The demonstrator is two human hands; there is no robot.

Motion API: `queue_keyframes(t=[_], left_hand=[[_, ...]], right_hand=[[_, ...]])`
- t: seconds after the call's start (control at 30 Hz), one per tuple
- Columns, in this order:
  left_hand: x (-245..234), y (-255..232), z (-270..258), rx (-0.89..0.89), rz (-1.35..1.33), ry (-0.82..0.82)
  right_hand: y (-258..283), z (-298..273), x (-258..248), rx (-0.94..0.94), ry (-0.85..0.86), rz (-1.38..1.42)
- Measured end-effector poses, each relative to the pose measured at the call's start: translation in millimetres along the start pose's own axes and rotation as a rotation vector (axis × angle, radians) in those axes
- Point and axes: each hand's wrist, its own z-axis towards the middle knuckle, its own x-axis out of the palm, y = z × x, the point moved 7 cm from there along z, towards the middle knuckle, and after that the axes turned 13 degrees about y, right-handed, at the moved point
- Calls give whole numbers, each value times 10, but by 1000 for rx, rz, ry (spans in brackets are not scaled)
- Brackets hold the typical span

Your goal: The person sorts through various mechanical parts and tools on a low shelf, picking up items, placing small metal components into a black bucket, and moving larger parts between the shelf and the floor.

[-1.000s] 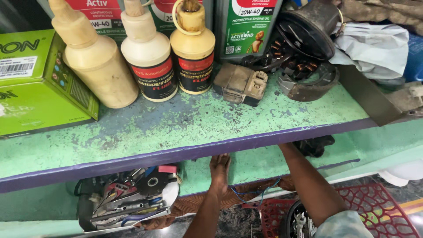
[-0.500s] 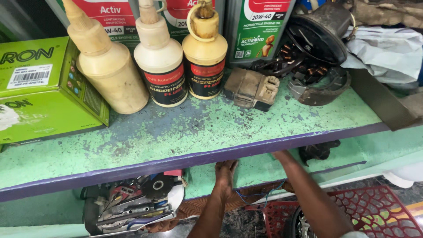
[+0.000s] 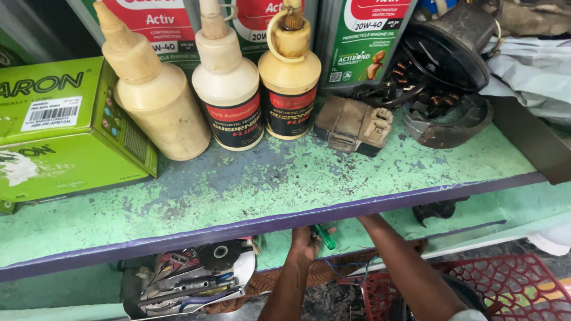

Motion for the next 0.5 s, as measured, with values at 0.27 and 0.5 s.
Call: queue_keyframes(t=[0.27, 0.5], left_hand=[[153, -43, 21, 37, 92, 99], [348, -140, -147, 95, 21, 59]], right_hand=[[-208, 316, -45, -26, -80, -332], [-232, 302, -70, -35, -97, -398]])
